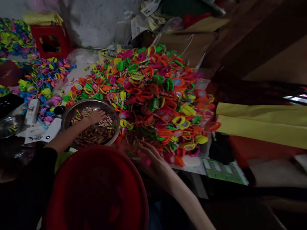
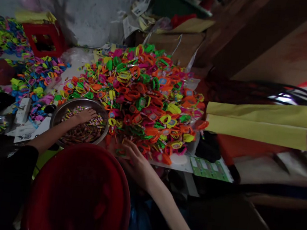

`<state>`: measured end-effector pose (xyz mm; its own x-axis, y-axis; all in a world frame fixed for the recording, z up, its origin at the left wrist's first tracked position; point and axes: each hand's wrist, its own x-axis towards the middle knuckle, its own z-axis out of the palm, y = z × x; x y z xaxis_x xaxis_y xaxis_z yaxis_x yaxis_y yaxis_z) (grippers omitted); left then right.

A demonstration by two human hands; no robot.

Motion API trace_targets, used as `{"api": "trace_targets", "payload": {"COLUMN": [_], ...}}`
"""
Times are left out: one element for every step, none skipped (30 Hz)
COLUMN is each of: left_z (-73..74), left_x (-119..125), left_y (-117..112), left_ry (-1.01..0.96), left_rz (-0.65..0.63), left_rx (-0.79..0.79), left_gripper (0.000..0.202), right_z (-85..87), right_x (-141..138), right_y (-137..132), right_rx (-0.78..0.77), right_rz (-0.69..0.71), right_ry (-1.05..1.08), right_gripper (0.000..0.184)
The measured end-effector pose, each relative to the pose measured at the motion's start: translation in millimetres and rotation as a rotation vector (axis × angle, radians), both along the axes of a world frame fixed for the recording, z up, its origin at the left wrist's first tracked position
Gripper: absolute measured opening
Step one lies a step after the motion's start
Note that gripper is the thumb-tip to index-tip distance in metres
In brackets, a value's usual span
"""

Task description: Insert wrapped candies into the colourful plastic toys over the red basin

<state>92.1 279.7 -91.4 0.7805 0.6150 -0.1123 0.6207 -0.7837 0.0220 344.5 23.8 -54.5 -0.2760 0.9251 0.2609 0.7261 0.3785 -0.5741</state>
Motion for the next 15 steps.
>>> {"api": "trace_targets", "payload": {"left_z": [-3.5, -6.6, -9.4, -11.6, -13.5, -14.9, -15.9, -16.3, -15.7, -14.2, -11.5, -8.1, -4.2, -0.3, 3.3], "left_x": [3, 5, 7, 8, 10, 11, 12, 13, 14, 14, 14, 14, 14, 14, 15], "left_y": [3, 6, 7, 7, 7, 6, 5, 4, 2, -1, -4, -7, -9, -11, -12], "left_ry": [0.010, 0.019, 0.026, 0.030, 0.031, 0.029, 0.023, 0.011, -0.003, -0.020, -0.043, -0.061, -0.079, -0.097, -0.113], "left_rz": [-0.006, -0.004, 0.003, 0.012, 0.028, 0.045, 0.063, 0.082, 0.104, 0.115, 0.125, 0.136, 0.145, 0.157, 0.172], "left_rx": [-0.004, -0.016, -0.033, -0.053, -0.073, -0.094, -0.114, -0.128, -0.138, -0.148, -0.149, -0.152, -0.155, -0.157, -0.158], "left_gripper": [0.020, 0.018, 0.017, 0.017, 0.016, 0.015, 0.014, 0.014, 0.015, 0.018, 0.020, 0.020, 0.021, 0.023, 0.025], "right_z": [-6.6, -11.7, -15.2, -17.2, -17.8, -17.2, -15.5, -13.1, -10.2, -7.5, -5.6, -5.2, -7.0, -11.4, -18.5], "right_x": [-4, -8, -11, -14, -17, -20, -23, -26, -30, -34, -39, -45, -53, -61, -71], "right_y": [-6, -11, -15, -19, -22, -26, -29, -31, -35, -38, -42, -47, -52, -58, -64], "right_rx": [-0.043, -0.080, -0.115, -0.135, -0.141, -0.133, -0.104, -0.067, -0.025, 0.004, 0.007, -0.024, -0.107, -0.227, -0.359], "right_rz": [-0.001, -0.006, -0.003, 0.017, 0.047, 0.077, 0.096, 0.086, 0.052, 0.013, -0.011, -0.015, 0.001, 0.023, 0.044], "right_ry": [0.001, 0.003, 0.003, -0.004, -0.018, -0.040, -0.066, -0.095, -0.123, -0.149, -0.174, -0.207, -0.252, -0.308, -0.364], "right_gripper": [0.037, 0.037, 0.036, 0.035, 0.033, 0.030, 0.027, 0.024, 0.023, 0.022, 0.022, 0.022, 0.022, 0.023, 0.024]}}
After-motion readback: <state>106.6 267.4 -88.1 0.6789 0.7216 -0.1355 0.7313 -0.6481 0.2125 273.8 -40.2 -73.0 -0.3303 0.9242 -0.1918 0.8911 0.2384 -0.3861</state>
